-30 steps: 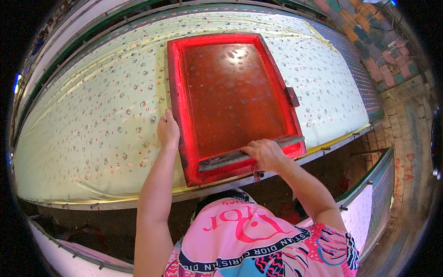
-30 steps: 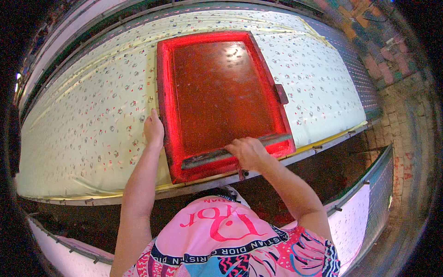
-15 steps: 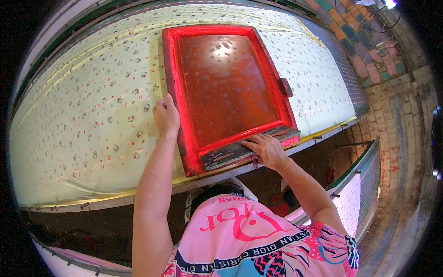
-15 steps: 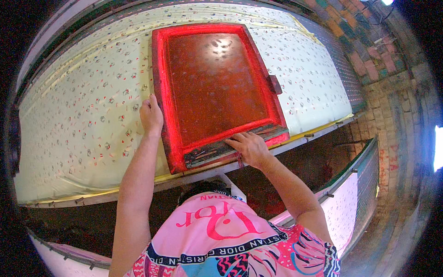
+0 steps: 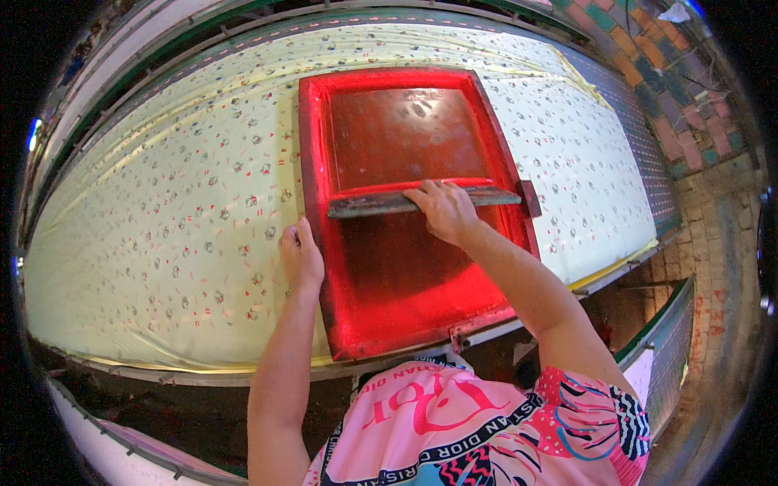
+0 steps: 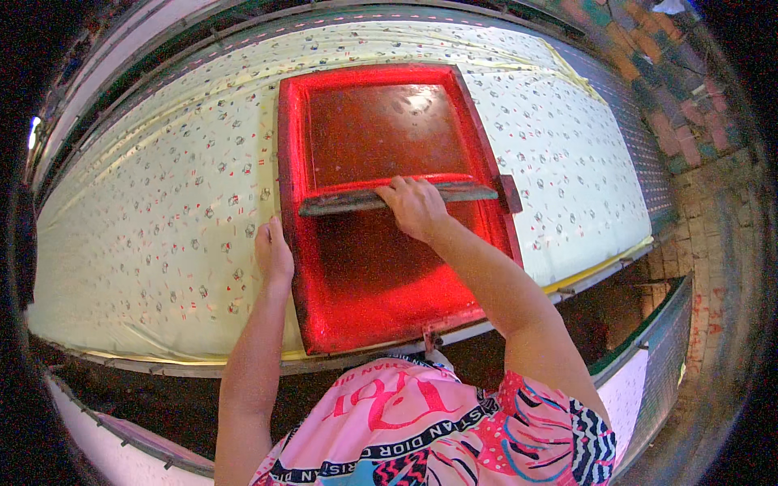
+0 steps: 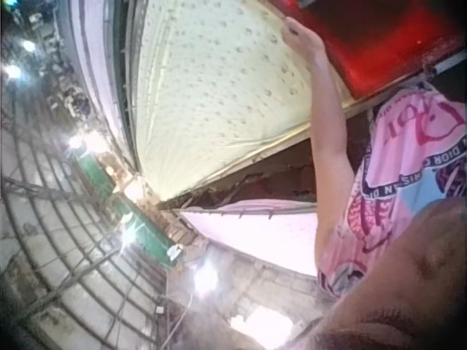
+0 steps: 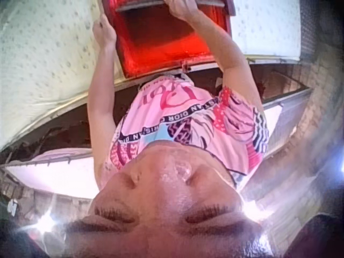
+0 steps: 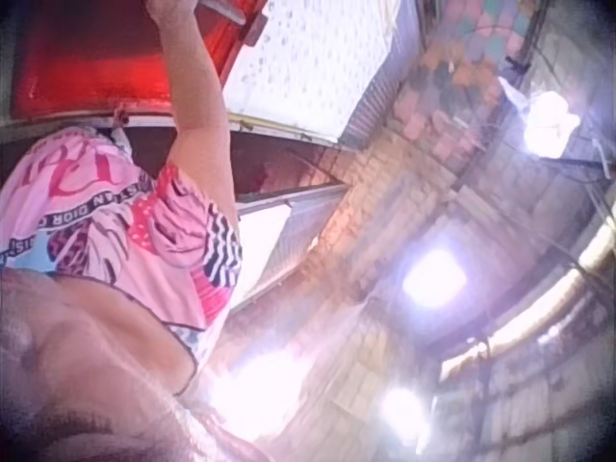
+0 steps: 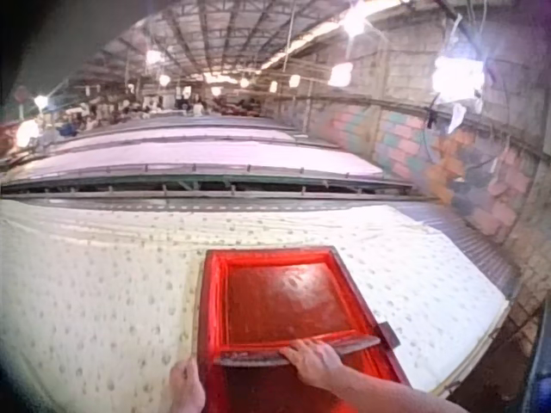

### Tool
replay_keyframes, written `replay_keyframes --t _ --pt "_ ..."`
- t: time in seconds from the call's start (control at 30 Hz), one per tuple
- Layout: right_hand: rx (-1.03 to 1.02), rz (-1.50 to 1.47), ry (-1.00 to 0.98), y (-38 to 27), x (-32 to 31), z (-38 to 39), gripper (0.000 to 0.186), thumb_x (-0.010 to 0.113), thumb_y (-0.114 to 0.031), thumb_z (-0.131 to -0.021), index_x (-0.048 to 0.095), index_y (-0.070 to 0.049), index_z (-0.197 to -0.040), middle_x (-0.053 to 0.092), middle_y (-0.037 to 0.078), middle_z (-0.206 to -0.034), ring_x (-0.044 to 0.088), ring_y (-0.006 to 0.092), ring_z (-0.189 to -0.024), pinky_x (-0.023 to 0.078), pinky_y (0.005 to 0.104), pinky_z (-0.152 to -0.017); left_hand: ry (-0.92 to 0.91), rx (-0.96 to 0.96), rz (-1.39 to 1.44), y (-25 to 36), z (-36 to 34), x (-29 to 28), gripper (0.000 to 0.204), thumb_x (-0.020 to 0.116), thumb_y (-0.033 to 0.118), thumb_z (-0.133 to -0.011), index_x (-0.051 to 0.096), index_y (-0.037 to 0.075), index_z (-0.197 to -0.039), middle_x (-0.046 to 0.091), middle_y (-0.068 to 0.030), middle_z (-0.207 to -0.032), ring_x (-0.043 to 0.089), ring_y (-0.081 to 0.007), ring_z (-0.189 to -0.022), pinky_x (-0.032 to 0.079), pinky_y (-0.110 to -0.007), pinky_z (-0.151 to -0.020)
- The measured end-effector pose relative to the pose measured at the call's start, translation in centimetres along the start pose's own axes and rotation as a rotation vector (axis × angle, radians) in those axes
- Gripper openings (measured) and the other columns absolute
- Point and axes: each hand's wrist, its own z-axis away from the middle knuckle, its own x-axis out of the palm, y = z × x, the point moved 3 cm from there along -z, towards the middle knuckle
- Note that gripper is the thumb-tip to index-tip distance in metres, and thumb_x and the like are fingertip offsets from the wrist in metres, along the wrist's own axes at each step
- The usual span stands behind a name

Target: The person uses a red squeegee to pull ink across a screen printing frame placed over a patterned fabric on a table. The person repeatedly lifts the frame, repositions it, and pulls the squeegee to transfer the design onto the fabric.

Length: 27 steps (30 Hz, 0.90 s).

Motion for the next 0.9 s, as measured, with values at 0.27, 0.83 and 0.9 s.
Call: replay_keyframes --t 0.27,0.83,0.9 --pt "0.007 0.036 0.029 8.1 2.1 -14.2 0.042 0.068 -0.008 -0.091 0.074 -0.016 -0.132 0.073 0.016 -0.122 0.074 0.0374 -0.113 0.060 0.0512 -0.098 0.123 -0.025 0.008 0.6 0.9 -0.7 0.050 0.054 0.044 -0.116 0.069 -0.004 -0.117 0.071 -0.0161 -0.108 0.065 -0.0274 -0.099 0.051 -0.041 -0.092" --pt "-0.045 0.076 0.154 16.7 2.2 -29.5 0.036 0.068 -0.010 -0.095 0.076 -0.016 -0.130 0.080 0.015 -0.117 0.077 0.0353 -0.113 0.062 0.0496 -0.099 0.237 -0.103 -0.072 0.8 1.3 -1.0 0.043 0.053 0.034 -0.116 0.070 -0.005 -0.124 0.069 -0.0184 -0.116 0.067 -0.0292 -0.111 0.052 -0.041 -0.101" --pt "-0.044 0.087 0.187 17.4 2.5 -29.5 0.039 0.070 -0.010 -0.094 0.075 -0.018 -0.132 0.079 0.015 -0.119 0.077 0.0358 -0.115 0.062 0.0494 -0.099 0.213 -0.115 -0.088 1.2 1.4 -1.0 0.042 0.052 0.034 -0.117 0.069 -0.004 -0.125 0.070 -0.0182 -0.118 0.067 -0.0289 -0.112 0.052 -0.042 -0.102"
